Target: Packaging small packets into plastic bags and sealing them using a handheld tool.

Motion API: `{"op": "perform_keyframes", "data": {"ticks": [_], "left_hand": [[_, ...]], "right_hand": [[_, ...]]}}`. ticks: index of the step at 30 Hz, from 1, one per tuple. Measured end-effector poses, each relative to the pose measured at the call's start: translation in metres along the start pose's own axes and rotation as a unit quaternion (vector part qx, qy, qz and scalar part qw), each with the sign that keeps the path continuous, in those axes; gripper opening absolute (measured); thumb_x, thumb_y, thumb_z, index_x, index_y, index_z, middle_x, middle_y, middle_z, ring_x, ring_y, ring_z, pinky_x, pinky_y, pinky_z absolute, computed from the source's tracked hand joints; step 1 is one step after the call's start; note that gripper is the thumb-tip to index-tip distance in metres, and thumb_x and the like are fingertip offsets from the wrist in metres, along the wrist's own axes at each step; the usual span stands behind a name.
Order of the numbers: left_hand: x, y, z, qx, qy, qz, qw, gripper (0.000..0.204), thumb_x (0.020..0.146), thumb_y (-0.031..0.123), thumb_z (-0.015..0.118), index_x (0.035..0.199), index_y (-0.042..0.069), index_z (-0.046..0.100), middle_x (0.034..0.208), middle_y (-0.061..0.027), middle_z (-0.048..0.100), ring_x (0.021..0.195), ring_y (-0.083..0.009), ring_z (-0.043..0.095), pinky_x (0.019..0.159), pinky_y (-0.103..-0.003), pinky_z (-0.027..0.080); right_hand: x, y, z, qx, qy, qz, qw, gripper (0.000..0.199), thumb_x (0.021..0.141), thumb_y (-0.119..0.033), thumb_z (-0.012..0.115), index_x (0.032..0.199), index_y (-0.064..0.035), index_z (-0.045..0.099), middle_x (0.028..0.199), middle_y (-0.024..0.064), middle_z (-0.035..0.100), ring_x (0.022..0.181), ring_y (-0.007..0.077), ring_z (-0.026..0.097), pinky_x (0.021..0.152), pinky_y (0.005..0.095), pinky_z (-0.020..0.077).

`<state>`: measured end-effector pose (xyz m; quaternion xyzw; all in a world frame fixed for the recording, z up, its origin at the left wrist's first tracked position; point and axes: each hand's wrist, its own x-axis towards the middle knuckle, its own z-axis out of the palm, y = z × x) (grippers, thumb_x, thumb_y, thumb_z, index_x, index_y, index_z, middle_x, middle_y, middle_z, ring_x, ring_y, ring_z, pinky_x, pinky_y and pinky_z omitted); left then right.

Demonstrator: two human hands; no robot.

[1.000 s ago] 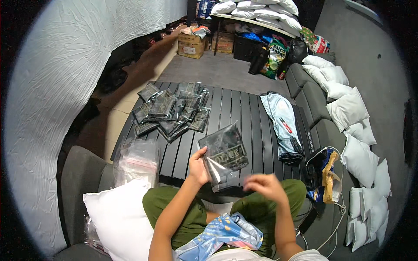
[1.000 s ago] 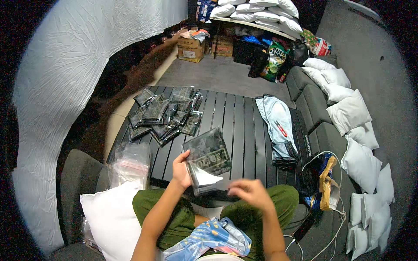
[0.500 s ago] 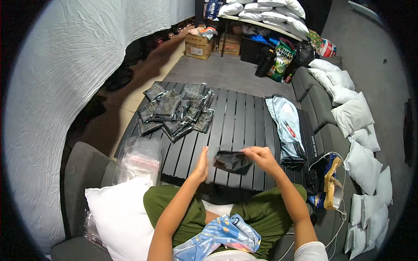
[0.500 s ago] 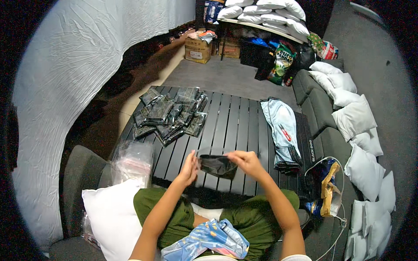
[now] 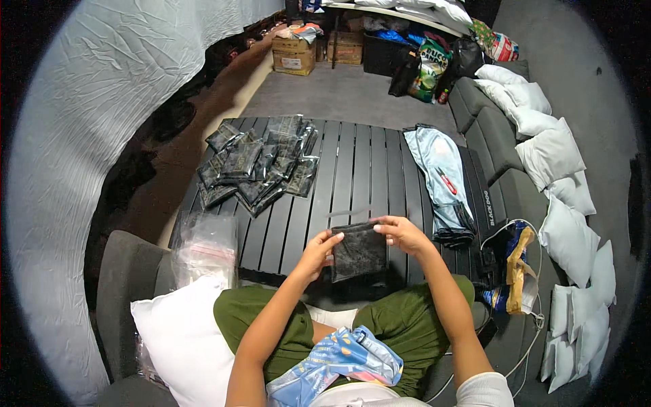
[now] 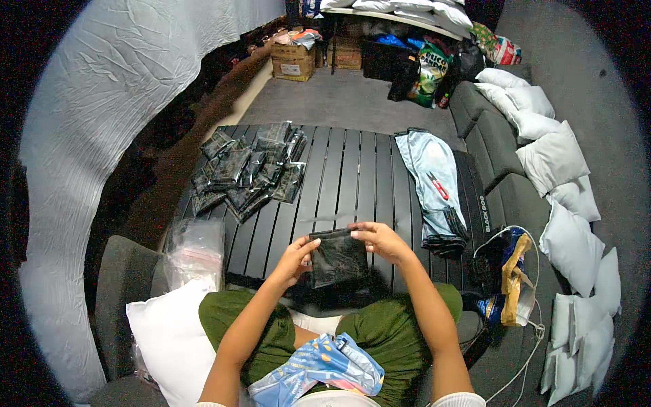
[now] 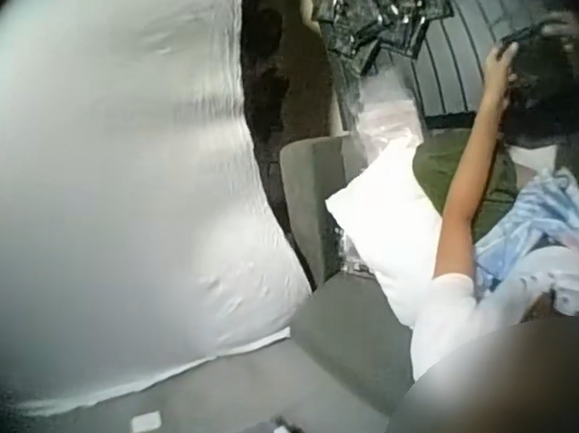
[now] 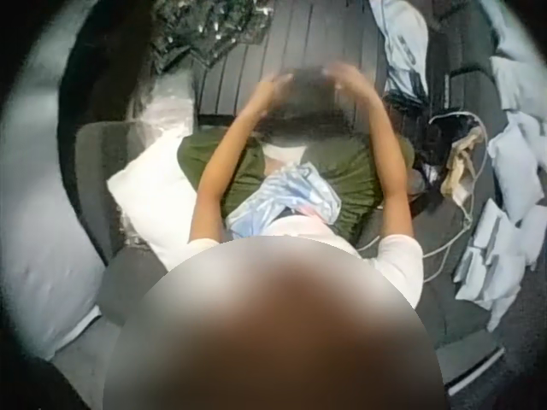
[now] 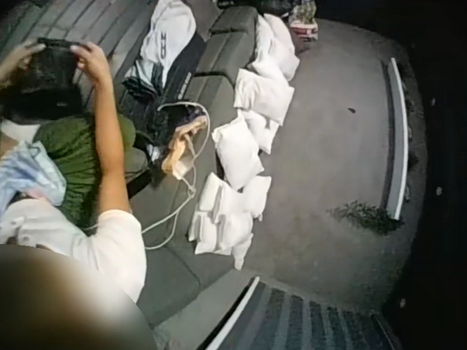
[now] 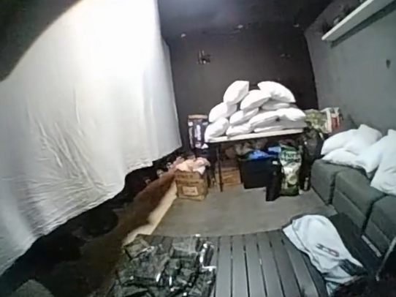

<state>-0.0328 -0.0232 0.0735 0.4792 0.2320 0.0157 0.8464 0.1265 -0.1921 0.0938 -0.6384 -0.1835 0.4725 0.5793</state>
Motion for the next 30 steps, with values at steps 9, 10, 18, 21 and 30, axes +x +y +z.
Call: {"op": "perform_keyframes", "data": {"ticks": [9, 10, 18, 21, 30], "left_hand": [[0.011, -0.006, -0.007, 0.004, 0.038, -0.053, 0.998, 0.023, 0.084, 0.026, 0.058, 0.099, 0.008, 0.058, 0.059, 0.0078, 0.042, 0.048, -0.0014, 0.037, 0.045, -0.017, 0.029], [0.005, 0.000, -0.010, 0.007, 0.006, -0.033, 0.999, 0.027, 0.084, 0.024, 0.057, 0.105, 0.007, 0.057, 0.060, 0.0074, 0.044, 0.049, -0.0010, 0.038, 0.047, -0.016, 0.030], [0.009, 0.000, -0.022, -0.122, -0.025, 0.029, 0.992, 0.036, 0.087, 0.023, 0.052, 0.117, 0.003, 0.052, 0.067, 0.0085, 0.044, 0.049, -0.0010, 0.029, 0.040, -0.017, 0.029], [0.009, 0.002, -0.023, -0.170, -0.042, 0.023, 0.984, 0.041, 0.088, 0.031, 0.048, 0.118, 0.003, 0.050, 0.074, 0.0063, 0.052, 0.049, -0.0011, 0.027, 0.040, -0.016, 0.027], [0.003, 0.007, -0.009, -0.017, 0.042, 0.054, 0.997, 0.034, 0.085, 0.028, 0.055, 0.109, 0.004, 0.056, 0.096, -0.0043, 0.063, 0.052, -0.0005, 0.046, 0.043, -0.016, 0.034]], "right_hand": [[0.007, 0.028, -0.018, 0.097, 0.024, 0.106, 0.989, 0.025, 0.083, -0.029, 0.058, 0.091, -0.0052, 0.061, 0.067, -0.0035, 0.054, 0.055, 0.0064, 0.048, 0.048, 0.0237, 0.0407], [0.006, 0.027, -0.017, 0.105, 0.008, 0.095, 0.990, 0.025, 0.084, -0.029, 0.056, 0.091, -0.0052, 0.061, 0.066, -0.0036, 0.054, 0.055, 0.0066, 0.048, 0.047, 0.0237, 0.0409], [-0.006, 0.002, 0.005, 0.141, -0.028, 0.047, 0.989, 0.034, 0.087, -0.031, 0.051, 0.112, -0.0065, 0.055, 0.067, -0.0059, 0.050, 0.052, 0.0038, 0.042, 0.043, 0.0202, 0.0399], [-0.008, -0.002, 0.009, 0.150, -0.010, 0.050, 0.987, 0.038, 0.089, -0.029, 0.048, 0.118, -0.0055, 0.051, 0.067, -0.0066, 0.048, 0.051, 0.0036, 0.041, 0.042, 0.0204, 0.0386], [-0.007, 0.001, 0.005, 0.119, -0.018, 0.020, 0.993, 0.035, 0.089, -0.028, 0.047, 0.114, -0.0055, 0.054, 0.077, 0.0000, 0.058, 0.063, 0.0050, 0.051, 0.054, 0.0228, 0.0453]]}}
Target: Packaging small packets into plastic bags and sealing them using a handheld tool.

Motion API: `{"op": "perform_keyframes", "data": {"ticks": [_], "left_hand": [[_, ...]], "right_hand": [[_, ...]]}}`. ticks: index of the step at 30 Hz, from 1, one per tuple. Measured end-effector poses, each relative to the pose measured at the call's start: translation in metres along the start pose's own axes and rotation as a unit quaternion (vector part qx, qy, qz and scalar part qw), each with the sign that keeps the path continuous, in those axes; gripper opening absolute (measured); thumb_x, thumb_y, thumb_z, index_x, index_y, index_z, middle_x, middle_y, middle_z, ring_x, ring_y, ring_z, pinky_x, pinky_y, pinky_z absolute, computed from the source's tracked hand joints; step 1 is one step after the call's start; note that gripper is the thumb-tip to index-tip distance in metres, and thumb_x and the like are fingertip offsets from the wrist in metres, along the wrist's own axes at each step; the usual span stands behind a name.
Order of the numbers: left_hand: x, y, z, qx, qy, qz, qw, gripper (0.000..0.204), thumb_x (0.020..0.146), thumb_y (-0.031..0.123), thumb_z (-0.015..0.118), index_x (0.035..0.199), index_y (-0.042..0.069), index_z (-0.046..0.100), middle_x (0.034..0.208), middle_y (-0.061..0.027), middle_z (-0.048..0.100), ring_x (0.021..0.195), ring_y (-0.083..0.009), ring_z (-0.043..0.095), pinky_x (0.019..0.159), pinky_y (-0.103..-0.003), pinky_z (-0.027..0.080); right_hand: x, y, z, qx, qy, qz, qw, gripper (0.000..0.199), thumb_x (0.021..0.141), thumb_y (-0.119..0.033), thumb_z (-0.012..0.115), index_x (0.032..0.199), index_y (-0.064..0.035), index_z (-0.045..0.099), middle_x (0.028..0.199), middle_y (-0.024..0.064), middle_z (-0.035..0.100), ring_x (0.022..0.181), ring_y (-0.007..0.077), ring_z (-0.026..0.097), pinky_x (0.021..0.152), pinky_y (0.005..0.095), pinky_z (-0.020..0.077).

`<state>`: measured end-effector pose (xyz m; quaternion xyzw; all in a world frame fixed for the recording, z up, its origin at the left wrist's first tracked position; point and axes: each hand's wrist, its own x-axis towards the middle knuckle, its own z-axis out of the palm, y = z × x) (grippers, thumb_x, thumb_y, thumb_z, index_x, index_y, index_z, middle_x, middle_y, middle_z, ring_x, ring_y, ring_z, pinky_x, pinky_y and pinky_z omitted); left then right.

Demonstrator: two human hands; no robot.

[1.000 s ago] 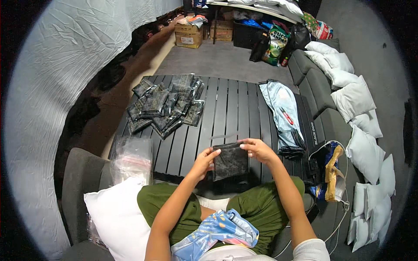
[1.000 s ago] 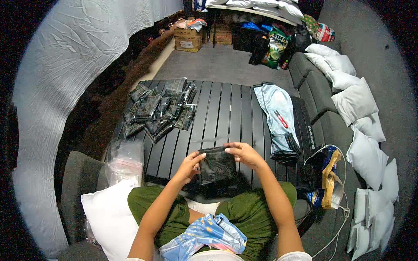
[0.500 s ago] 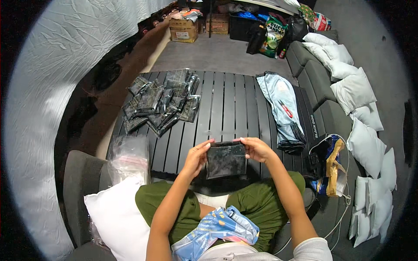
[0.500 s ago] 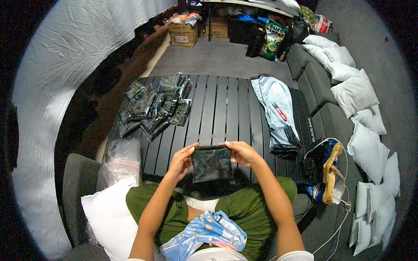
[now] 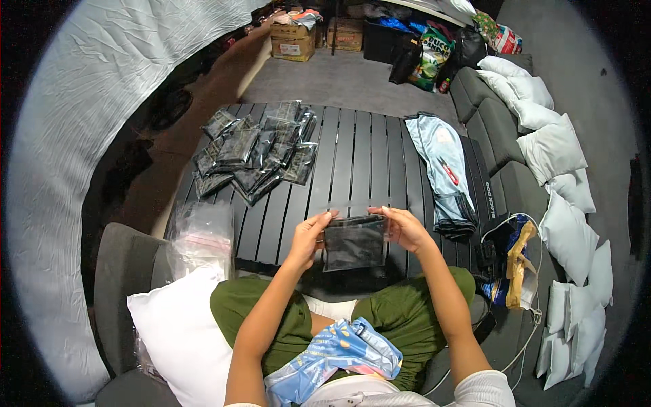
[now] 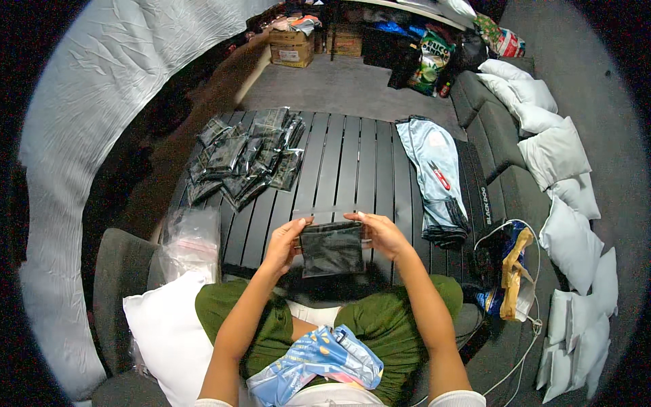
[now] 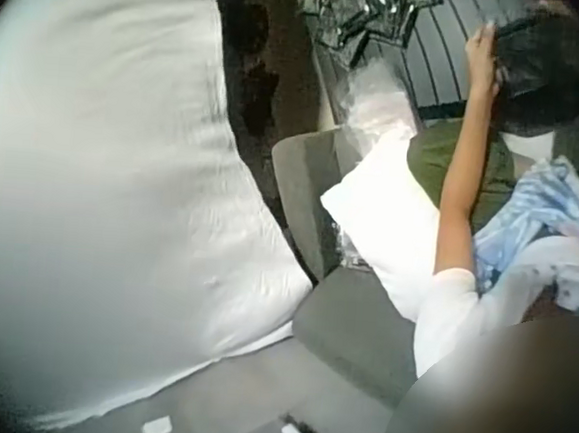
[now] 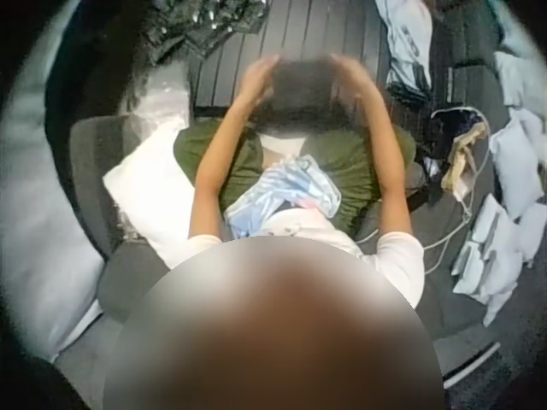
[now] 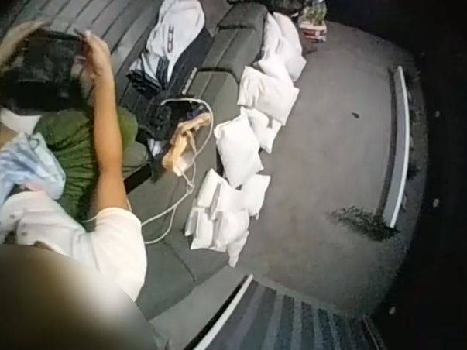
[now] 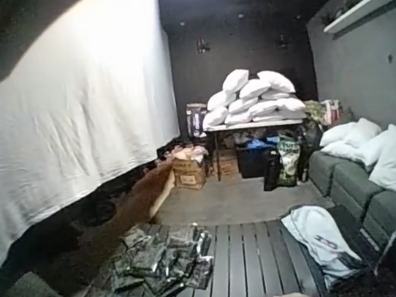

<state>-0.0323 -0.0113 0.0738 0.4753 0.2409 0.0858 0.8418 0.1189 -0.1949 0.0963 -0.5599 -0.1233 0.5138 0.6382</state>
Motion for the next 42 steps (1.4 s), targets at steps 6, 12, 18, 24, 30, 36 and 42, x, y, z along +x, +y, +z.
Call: {"op": "perform_keyframes", "data": {"ticks": [6, 12, 18, 24, 30, 36, 42], "left_hand": [[-0.003, 0.000, 0.002, 0.022, -0.028, 0.023, 0.999, 0.028, 0.085, 0.025, 0.055, 0.105, 0.005, 0.060, 0.081, -0.0006, 0.064, 0.054, -0.0012, 0.051, 0.043, -0.015, 0.035], [-0.007, -0.022, 0.012, 0.093, -0.035, 0.113, 0.989, 0.024, 0.087, 0.018, 0.053, 0.106, 0.005, 0.060, 0.078, 0.0022, 0.061, 0.059, 0.0005, 0.049, 0.048, -0.014, 0.036], [-0.015, -0.033, 0.019, 0.169, -0.029, 0.198, 0.965, 0.022, 0.086, 0.011, 0.054, 0.103, -0.001, 0.060, 0.085, -0.0016, 0.062, 0.073, -0.0036, 0.052, 0.063, -0.017, 0.043], [-0.026, -0.016, 0.022, 0.332, -0.026, 0.174, 0.927, 0.019, 0.084, 0.012, 0.056, 0.097, 0.000, 0.062, 0.072, -0.0021, 0.063, 0.063, -0.0006, 0.049, 0.054, -0.018, 0.041], [-0.025, -0.015, 0.022, 0.382, -0.047, 0.183, 0.905, 0.020, 0.083, 0.013, 0.057, 0.099, 0.002, 0.062, 0.077, -0.0084, 0.065, 0.068, -0.0026, 0.055, 0.059, -0.020, 0.044], [-0.015, -0.020, 0.021, 0.312, -0.071, 0.178, 0.931, 0.022, 0.085, 0.014, 0.056, 0.101, 0.000, 0.061, 0.090, -0.0081, 0.066, 0.078, -0.0077, 0.059, 0.067, -0.023, 0.047], [-0.015, -0.011, 0.013, 0.154, -0.097, 0.113, 0.977, 0.027, 0.086, 0.018, 0.054, 0.107, 0.002, 0.060, 0.089, -0.0052, 0.065, 0.069, -0.0040, 0.055, 0.058, -0.019, 0.043]], "right_hand": [[0.001, 0.016, 0.012, -0.205, 0.256, -0.312, 0.892, 0.020, 0.084, -0.014, 0.054, 0.100, -0.0041, 0.060, 0.086, 0.0039, 0.062, 0.075, 0.0114, 0.057, 0.071, 0.0262, 0.0443], [-0.010, 0.013, 0.059, -0.491, 0.203, -0.533, 0.659, 0.014, 0.071, -0.009, 0.065, 0.085, -0.0084, 0.065, 0.088, 0.0025, 0.061, 0.092, 0.0231, 0.052, 0.082, 0.0348, 0.0401], [-0.007, 0.018, 0.065, -0.534, 0.176, -0.529, 0.635, 0.016, 0.069, -0.014, 0.067, 0.084, -0.0100, 0.066, 0.087, 0.0012, 0.060, 0.094, 0.0229, 0.050, 0.083, 0.0360, 0.0379], [-0.007, 0.011, 0.054, -0.528, 0.117, -0.491, 0.683, 0.012, 0.069, -0.013, 0.067, 0.080, -0.0100, 0.064, 0.081, 0.0007, 0.058, 0.092, 0.0226, 0.050, 0.084, 0.0358, 0.0360], [-0.008, 0.011, 0.057, -0.542, 0.135, -0.489, 0.670, 0.007, 0.071, -0.011, 0.063, 0.075, -0.0072, 0.059, 0.081, 0.0031, 0.057, 0.090, 0.0241, 0.049, 0.083, 0.0364, 0.0353], [-0.003, 0.020, 0.049, -0.477, 0.154, -0.476, 0.722, 0.006, 0.076, -0.009, 0.058, 0.076, -0.0037, 0.055, 0.081, 0.0060, 0.056, 0.088, 0.0232, 0.049, 0.081, 0.0348, 0.0361], [0.010, 0.014, 0.007, 0.009, 0.265, -0.275, 0.924, 0.010, 0.085, -0.015, 0.052, 0.085, -0.0061, 0.056, 0.082, 0.0015, 0.056, 0.077, 0.0119, 0.050, 0.069, 0.0239, 0.0378]]}}
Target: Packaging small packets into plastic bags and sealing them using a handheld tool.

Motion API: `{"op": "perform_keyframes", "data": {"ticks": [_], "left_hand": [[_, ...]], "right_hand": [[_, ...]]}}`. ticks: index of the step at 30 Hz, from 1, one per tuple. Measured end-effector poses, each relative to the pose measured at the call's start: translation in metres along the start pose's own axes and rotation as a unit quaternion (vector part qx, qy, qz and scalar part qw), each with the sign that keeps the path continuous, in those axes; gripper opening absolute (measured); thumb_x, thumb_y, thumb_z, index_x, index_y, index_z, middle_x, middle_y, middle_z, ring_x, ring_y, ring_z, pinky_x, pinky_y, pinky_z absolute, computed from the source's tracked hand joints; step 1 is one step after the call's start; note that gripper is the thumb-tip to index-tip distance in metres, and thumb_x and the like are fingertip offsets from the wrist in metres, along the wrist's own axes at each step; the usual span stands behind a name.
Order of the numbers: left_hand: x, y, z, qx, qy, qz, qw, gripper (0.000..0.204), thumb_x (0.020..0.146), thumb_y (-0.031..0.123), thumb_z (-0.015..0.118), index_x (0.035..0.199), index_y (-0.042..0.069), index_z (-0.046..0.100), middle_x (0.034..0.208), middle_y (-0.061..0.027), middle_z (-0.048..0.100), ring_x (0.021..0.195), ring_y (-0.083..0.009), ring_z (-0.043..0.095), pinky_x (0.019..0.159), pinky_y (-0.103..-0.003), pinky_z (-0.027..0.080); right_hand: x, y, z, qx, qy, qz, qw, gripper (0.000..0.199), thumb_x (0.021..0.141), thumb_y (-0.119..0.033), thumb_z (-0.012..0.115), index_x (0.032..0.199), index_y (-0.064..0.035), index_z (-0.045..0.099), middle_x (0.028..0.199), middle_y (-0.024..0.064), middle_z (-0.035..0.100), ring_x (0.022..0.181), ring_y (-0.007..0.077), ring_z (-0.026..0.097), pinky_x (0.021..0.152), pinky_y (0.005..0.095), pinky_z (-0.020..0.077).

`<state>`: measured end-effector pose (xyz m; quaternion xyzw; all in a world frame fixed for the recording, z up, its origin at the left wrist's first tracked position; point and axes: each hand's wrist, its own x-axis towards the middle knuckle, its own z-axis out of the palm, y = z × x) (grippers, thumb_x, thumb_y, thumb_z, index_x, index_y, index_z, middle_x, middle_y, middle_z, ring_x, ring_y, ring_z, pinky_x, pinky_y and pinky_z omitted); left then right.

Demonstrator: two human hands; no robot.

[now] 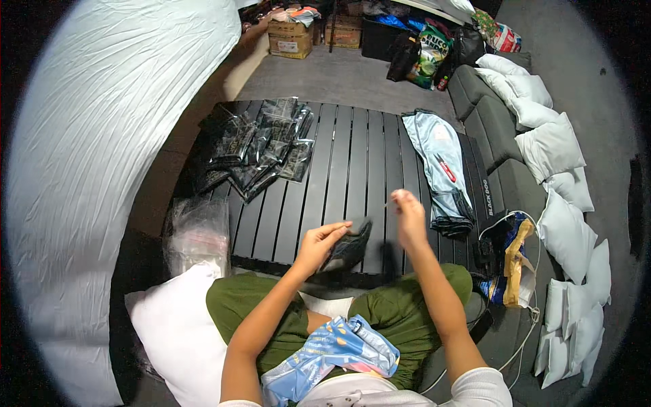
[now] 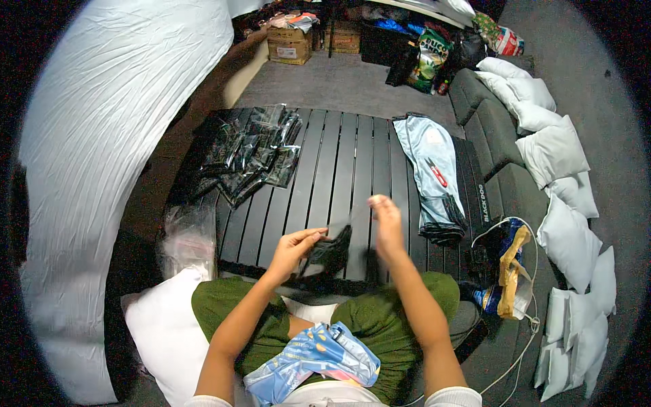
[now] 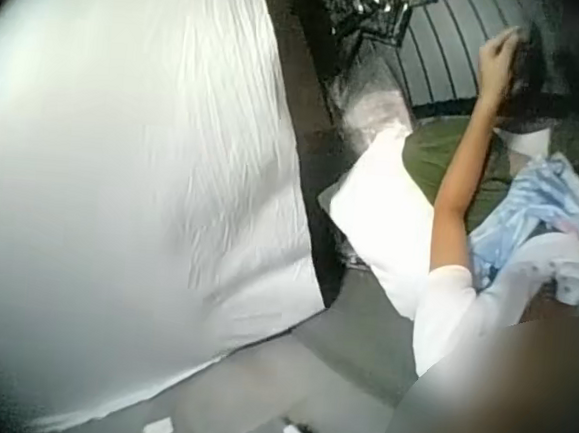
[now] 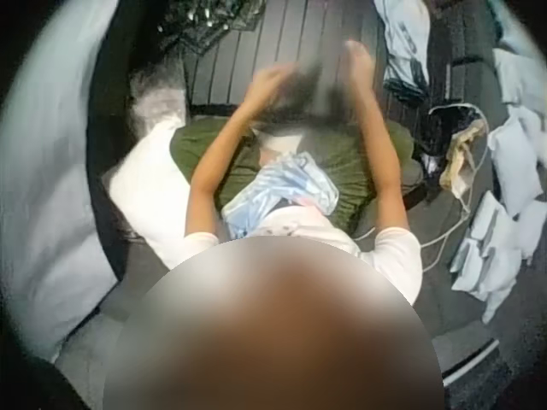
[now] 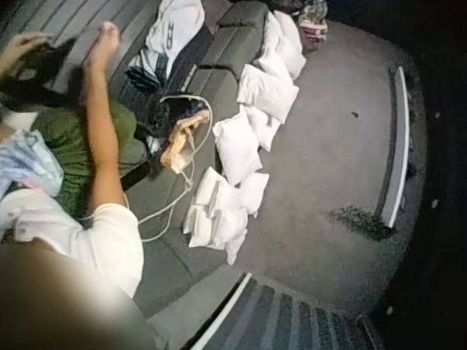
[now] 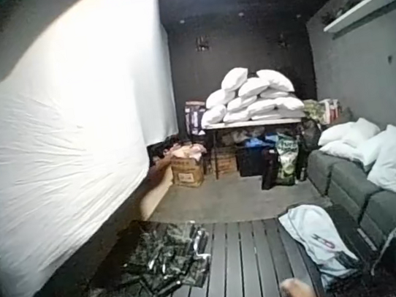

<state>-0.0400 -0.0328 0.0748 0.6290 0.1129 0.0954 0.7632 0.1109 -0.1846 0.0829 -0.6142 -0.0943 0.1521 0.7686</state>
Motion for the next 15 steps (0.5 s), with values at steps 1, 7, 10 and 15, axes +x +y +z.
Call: {"op": "perform_keyframes", "data": {"ticks": [1, 7, 10, 15], "left_hand": [[-0.001, 0.006, -0.001, -0.035, 0.008, -0.051, 0.998, 0.028, 0.087, 0.020, 0.054, 0.109, 0.004, 0.059, 0.088, -0.0048, 0.065, 0.063, -0.0017, 0.052, 0.053, -0.016, 0.040], [0.008, 0.009, -0.006, -0.096, 0.037, -0.025, 0.994, 0.029, 0.087, 0.022, 0.053, 0.110, 0.005, 0.058, 0.089, -0.0038, 0.065, 0.055, 0.0005, 0.042, 0.047, -0.014, 0.030], [0.010, 0.006, -0.021, -0.063, 0.071, 0.031, 0.995, 0.028, 0.088, 0.018, 0.051, 0.110, 0.002, 0.058, 0.091, -0.0059, 0.064, 0.072, -0.0043, 0.055, 0.060, -0.016, 0.042], [0.014, 0.012, -0.033, 0.011, 0.106, 0.098, 0.989, 0.026, 0.088, 0.015, 0.052, 0.106, -0.002, 0.059, 0.093, -0.0087, 0.064, 0.083, -0.0091, 0.057, 0.076, -0.021, 0.044]], "right_hand": [[0.011, -0.002, -0.016, 0.045, 0.044, 0.039, 0.997, 0.011, 0.086, -0.016, 0.051, 0.087, -0.0064, 0.056, 0.080, 0.0003, 0.056, 0.074, 0.0103, 0.050, 0.066, 0.0230, 0.0378], [0.080, -0.011, -0.161, 0.432, 0.110, 0.025, 0.895, 0.018, 0.086, -0.016, 0.050, 0.088, 0.0011, 0.056, 0.080, 0.0084, 0.060, 0.070, 0.0177, 0.056, 0.066, 0.0306, 0.0451], [0.074, -0.032, -0.193, 0.406, 0.201, -0.134, 0.881, 0.018, 0.088, -0.016, 0.048, 0.087, 0.0012, 0.055, 0.086, 0.0121, 0.061, 0.077, 0.0208, 0.059, 0.074, 0.0353, 0.0470], [0.057, -0.036, -0.141, 0.102, 0.146, -0.194, 0.965, 0.014, 0.086, -0.016, 0.051, 0.084, -0.0031, 0.057, 0.077, 0.0082, 0.062, 0.070, 0.0169, 0.059, 0.068, 0.0288, 0.0472]]}}
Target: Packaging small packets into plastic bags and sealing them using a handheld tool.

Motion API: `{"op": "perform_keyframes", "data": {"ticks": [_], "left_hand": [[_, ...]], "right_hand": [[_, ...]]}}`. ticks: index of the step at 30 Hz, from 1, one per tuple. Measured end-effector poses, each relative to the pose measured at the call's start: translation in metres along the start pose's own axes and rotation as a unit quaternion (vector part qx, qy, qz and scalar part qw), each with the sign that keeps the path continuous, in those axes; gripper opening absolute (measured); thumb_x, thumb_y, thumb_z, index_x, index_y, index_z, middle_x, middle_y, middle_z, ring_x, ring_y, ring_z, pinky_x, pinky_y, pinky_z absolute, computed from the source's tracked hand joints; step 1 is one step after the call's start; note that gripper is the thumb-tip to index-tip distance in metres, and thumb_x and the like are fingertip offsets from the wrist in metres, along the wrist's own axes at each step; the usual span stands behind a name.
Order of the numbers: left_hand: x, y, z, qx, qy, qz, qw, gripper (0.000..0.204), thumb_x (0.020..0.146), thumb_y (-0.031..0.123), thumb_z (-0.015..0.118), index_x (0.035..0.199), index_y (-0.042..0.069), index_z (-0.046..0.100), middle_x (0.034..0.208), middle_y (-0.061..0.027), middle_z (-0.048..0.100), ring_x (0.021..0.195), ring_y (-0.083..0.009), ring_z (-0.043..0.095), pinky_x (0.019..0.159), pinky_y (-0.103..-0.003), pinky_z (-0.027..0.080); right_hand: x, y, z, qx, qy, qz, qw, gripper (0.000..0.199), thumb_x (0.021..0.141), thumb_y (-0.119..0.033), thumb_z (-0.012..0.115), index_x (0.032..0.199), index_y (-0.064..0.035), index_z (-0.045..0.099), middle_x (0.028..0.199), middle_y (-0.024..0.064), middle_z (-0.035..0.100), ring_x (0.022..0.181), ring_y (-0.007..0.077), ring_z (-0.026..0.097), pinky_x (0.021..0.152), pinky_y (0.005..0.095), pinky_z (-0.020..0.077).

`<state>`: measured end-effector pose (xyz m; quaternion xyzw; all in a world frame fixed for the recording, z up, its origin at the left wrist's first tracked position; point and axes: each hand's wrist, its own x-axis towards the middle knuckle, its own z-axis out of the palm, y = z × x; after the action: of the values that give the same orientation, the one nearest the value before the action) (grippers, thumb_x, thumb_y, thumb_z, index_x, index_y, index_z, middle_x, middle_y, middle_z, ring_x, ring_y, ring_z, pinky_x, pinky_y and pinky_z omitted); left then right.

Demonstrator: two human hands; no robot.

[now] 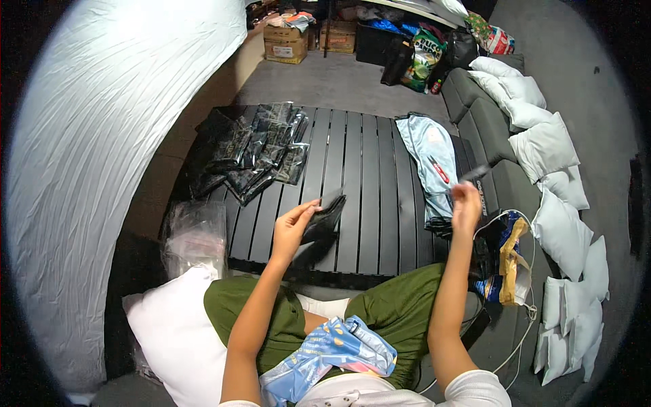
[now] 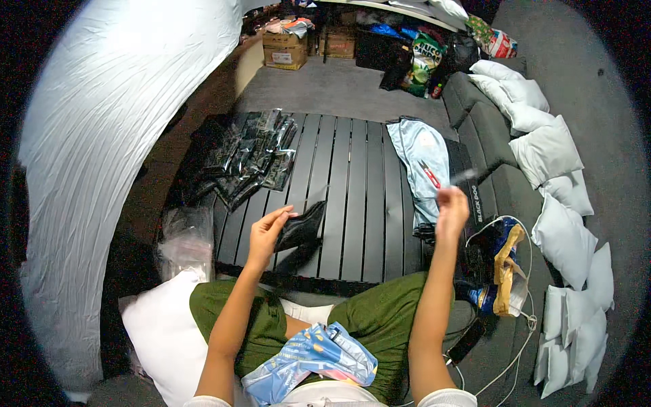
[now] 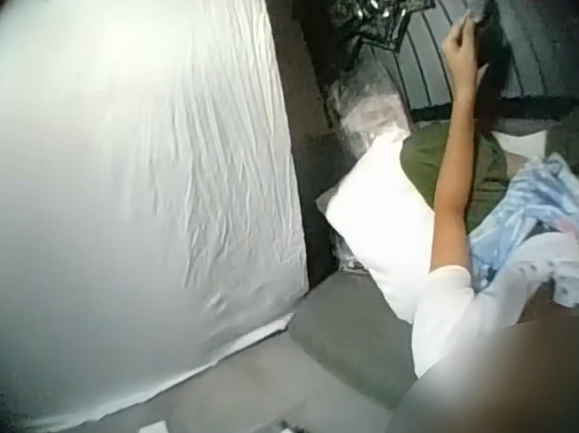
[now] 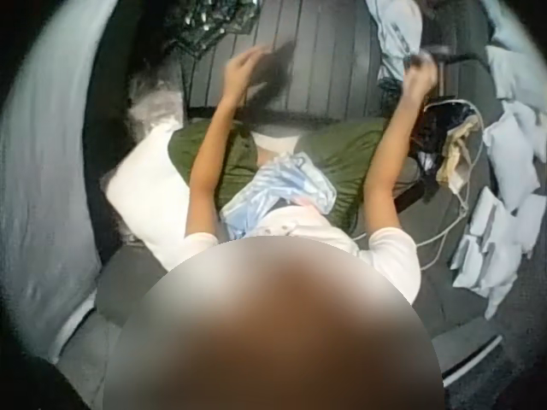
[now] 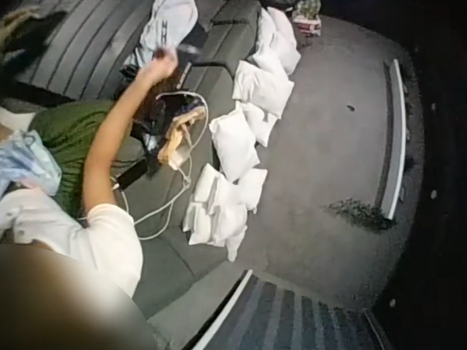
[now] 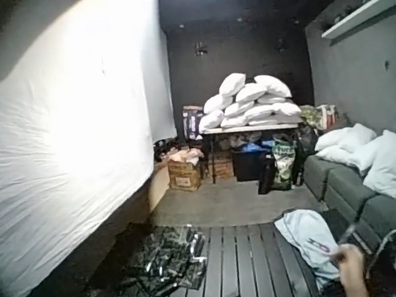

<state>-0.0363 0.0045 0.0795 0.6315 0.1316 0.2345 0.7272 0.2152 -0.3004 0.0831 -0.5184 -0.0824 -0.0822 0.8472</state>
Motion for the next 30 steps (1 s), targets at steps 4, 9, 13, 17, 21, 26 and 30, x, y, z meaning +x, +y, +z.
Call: {"op": "perform_keyframes", "data": {"ticks": [4, 9, 13, 17, 21, 26, 30], "left_hand": [[-0.002, 0.007, 0.000, -0.006, 0.011, 0.007, 1.000, 0.026, 0.087, 0.015, 0.052, 0.105, -0.002, 0.059, 0.092, -0.0090, 0.064, 0.082, -0.0089, 0.057, 0.076, -0.020, 0.044], [-0.001, 0.009, -0.007, -0.016, -0.014, -0.018, 1.000, 0.028, 0.087, 0.018, 0.052, 0.107, 0.000, 0.059, 0.092, -0.0083, 0.064, 0.080, -0.0079, 0.057, 0.071, -0.019, 0.044], [0.000, 0.020, -0.007, -0.065, -0.026, -0.049, 0.996, 0.028, 0.087, 0.020, 0.052, 0.107, 0.002, 0.059, 0.093, -0.0093, 0.064, 0.072, -0.0057, 0.056, 0.061, -0.017, 0.044], [0.002, 0.019, -0.011, -0.071, -0.006, -0.056, 0.996, 0.029, 0.087, 0.021, 0.052, 0.110, 0.003, 0.058, 0.092, -0.0079, 0.065, 0.051, 0.0018, 0.037, 0.046, -0.014, 0.028], [0.001, 0.015, -0.023, -0.057, 0.001, -0.061, 0.996, 0.029, 0.087, 0.021, 0.051, 0.111, 0.004, 0.057, 0.094, -0.0087, 0.065, 0.048, 0.0018, 0.032, 0.044, -0.015, 0.026], [0.005, 0.025, -0.010, -0.080, -0.019, -0.080, 0.993, 0.029, 0.087, 0.021, 0.051, 0.110, 0.004, 0.057, 0.095, -0.0089, 0.064, 0.048, 0.0024, 0.035, 0.044, -0.014, 0.028], [-0.001, 0.033, -0.019, -0.148, -0.020, -0.100, 0.984, 0.030, 0.088, 0.020, 0.050, 0.113, 0.004, 0.054, 0.096, -0.0126, 0.063, 0.060, -0.0008, 0.054, 0.050, -0.015, 0.040]], "right_hand": [[-0.036, -0.009, 0.050, -0.544, -0.412, 0.172, 0.710, 0.024, 0.078, -0.015, 0.058, 0.097, -0.0003, 0.060, 0.078, 0.0094, 0.066, 0.072, 0.0186, 0.064, 0.068, 0.0278, 0.0480], [-0.079, -0.006, 0.077, -0.472, -0.607, 0.427, 0.475, 0.049, 0.078, -0.011, 0.060, 0.122, -0.0015, 0.042, 0.081, 0.0123, 0.066, 0.069, 0.0193, 0.065, 0.055, 0.0286, 0.0525], [-0.116, 0.015, 0.096, -0.378, -0.749, 0.406, 0.363, 0.048, 0.076, -0.019, 0.063, 0.118, -0.0019, 0.047, 0.084, 0.0088, 0.066, 0.073, 0.0174, 0.064, 0.061, 0.0291, 0.0507], [-0.168, 0.075, 0.085, -0.377, -0.820, 0.288, 0.319, 0.049, 0.073, -0.024, 0.065, 0.113, 0.0007, 0.050, 0.091, 0.0116, 0.064, 0.077, 0.0209, 0.061, 0.069, 0.0319, 0.0481], [-0.202, 0.075, 0.103, -0.444, -0.794, 0.244, 0.336, 0.051, 0.074, -0.021, 0.061, 0.117, 0.0008, 0.048, 0.108, 0.0166, 0.058, 0.092, 0.0285, 0.058, 0.080, 0.0361, 0.0453], [-0.196, 0.101, 0.077, -0.365, -0.854, 0.189, 0.319, 0.050, 0.083, -0.022, 0.052, 0.128, -0.0054, 0.038, 0.120, 0.0152, 0.050, 0.106, 0.0264, 0.051, 0.089, 0.0335, 0.0395], [-0.135, 0.039, 0.104, -0.319, -0.653, 0.426, 0.539, 0.056, 0.076, -0.026, 0.065, 0.123, -0.0054, 0.044, 0.106, 0.0081, 0.058, 0.084, 0.0145, 0.059, 0.071, 0.0295, 0.0482]]}}
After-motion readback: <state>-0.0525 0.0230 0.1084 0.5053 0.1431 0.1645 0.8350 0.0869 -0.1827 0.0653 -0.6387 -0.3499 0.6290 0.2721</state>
